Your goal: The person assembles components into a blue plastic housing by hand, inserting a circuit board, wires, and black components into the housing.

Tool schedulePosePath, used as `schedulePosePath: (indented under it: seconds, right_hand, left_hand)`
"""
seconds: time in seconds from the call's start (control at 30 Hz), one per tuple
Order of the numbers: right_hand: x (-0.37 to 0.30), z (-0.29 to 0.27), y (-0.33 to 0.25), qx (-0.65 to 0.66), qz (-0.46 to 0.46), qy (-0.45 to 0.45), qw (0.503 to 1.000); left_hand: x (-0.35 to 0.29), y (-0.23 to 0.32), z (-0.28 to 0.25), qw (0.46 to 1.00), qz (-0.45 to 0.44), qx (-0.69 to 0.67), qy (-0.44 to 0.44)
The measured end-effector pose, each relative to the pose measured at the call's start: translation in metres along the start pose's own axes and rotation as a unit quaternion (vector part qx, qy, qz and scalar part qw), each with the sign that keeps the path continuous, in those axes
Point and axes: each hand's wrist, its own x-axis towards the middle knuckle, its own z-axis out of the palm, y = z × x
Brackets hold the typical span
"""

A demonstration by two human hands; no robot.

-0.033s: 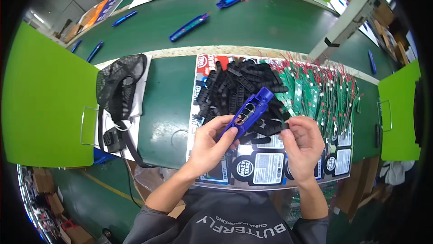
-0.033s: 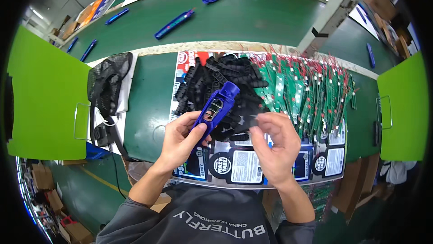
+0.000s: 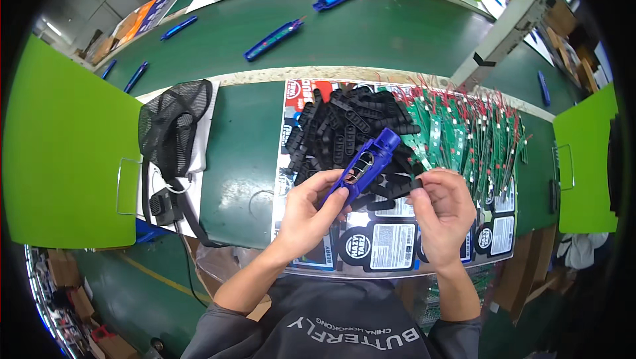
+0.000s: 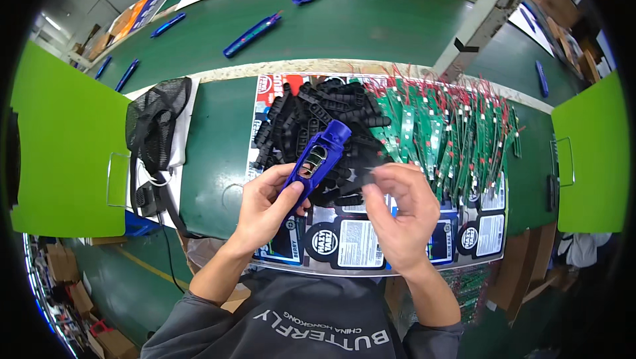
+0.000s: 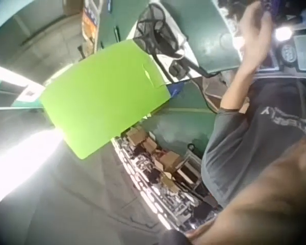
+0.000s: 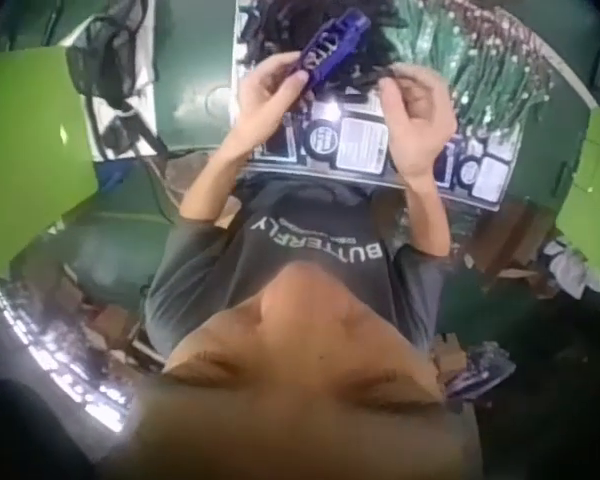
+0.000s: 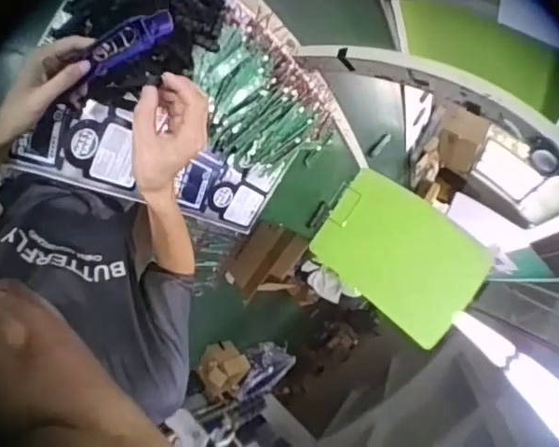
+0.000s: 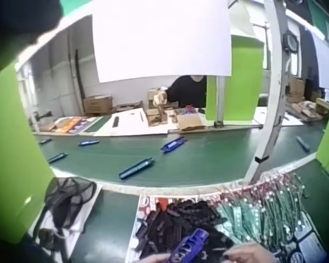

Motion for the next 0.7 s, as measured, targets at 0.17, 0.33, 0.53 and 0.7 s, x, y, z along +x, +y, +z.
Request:
schedulePosePath:
  seconds: [0.17, 0.33, 0.53, 0.7]
  right_hand:
    - [0.008, 0.009, -0.01, -0.231, -0.22, -0.025, 0.947]
    - [0.002, 0.018, -0.003, -0.323, -0.221, -0.005, 0.92]
    - [-0.006, 0.016, 0.007, -0.396, -0.274, 0.011, 0.876]
    - [-0.011, 0.011, -0.004, -0.248, -0.103, 0.039, 0.962]
  left_hand:
    - [-0.004, -0.008, 0.016, 0.999, 0.015, -0.003, -0.031]
    - [-0.01, -0.006, 0.026, 1.0, 0.011, -0.002, -0.022]
    - [-0.008, -0.007, 0.035, 0.998, 0.038, 0.051, 0.029]
    - [-0.013, -0.015, 0.037, 0.975, 0.12, 0.178, 0.048]
